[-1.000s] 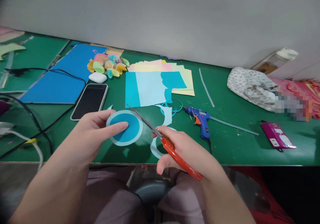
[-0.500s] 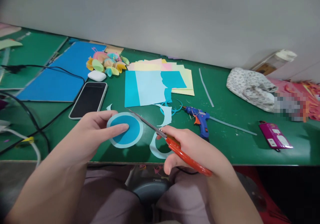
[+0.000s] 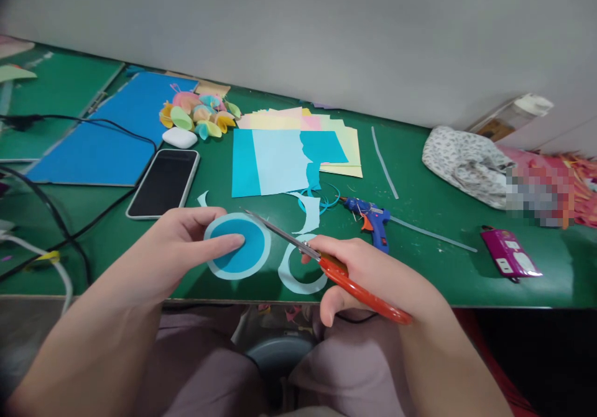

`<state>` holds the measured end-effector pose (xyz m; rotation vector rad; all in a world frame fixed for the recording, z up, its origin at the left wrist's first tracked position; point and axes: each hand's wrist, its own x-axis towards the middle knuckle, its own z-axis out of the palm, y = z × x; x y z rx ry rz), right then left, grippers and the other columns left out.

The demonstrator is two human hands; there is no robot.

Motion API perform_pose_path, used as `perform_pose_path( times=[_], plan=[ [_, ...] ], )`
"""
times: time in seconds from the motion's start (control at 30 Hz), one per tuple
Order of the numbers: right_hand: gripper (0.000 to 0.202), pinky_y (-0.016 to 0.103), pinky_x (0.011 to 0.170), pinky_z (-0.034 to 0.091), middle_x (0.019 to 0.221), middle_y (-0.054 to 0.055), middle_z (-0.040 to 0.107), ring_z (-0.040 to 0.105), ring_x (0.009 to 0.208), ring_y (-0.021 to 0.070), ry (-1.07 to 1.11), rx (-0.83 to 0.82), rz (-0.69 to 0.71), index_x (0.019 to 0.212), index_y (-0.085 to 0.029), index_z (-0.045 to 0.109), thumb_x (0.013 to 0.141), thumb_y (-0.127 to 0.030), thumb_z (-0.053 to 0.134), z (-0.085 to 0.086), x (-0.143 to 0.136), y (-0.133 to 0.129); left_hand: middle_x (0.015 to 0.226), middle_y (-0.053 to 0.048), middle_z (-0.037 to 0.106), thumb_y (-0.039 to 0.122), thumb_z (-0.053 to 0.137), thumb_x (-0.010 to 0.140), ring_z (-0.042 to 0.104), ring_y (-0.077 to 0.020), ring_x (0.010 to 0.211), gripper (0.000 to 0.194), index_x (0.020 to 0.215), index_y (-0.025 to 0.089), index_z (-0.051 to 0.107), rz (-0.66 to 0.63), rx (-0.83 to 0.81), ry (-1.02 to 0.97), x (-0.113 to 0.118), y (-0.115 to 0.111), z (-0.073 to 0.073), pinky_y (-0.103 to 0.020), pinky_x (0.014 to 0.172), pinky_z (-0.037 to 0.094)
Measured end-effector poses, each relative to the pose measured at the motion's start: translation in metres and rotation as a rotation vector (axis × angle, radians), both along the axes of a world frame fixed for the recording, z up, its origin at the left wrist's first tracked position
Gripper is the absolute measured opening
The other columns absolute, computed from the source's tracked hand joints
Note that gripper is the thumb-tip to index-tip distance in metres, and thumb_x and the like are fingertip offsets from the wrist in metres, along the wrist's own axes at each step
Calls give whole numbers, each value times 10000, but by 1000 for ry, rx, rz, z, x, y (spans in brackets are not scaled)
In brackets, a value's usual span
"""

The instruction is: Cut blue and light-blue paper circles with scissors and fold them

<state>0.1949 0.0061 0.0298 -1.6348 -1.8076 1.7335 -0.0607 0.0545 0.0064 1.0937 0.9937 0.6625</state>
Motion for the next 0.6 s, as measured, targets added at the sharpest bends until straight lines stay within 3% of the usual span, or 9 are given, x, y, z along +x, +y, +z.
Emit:
perform_pose_path(
  times=[0.27, 0.47, 0.6],
  plan=[
    [413, 223, 480, 200, 535, -83, 518, 383, 471, 86, -68, -119, -32, 979, -245, 570, 637, -15, 585, 19, -6, 2, 612, 28, 651, 279, 785, 657, 571, -88, 554, 180, 639, 167, 645, -45, 11, 8, 0, -1, -1, -162, 522, 490],
    [306, 227, 458, 184, 553, -68, 545, 360, 410, 69, -50, -175, -70, 996, -241, 568, 739, -77, 552, 22, -7, 1, 606, 17, 630, 381, 757, 698, 560, -95, 556, 252, 646, 166, 636, -64, 32, 70, 0, 0, -2, -175, 516, 469],
    [333, 218, 448, 186, 567, -61, 552, 411, 430, 80, -90, -123, -19, 985, -237, 584, 698, -68, 604, 23, -5, 3, 590, 19, 609, 390, 757, 696, 546, -95, 550, 271, 629, 167, 619, -79, 28, 72, 1, 0, -1, -178, 508, 450]
  ],
)
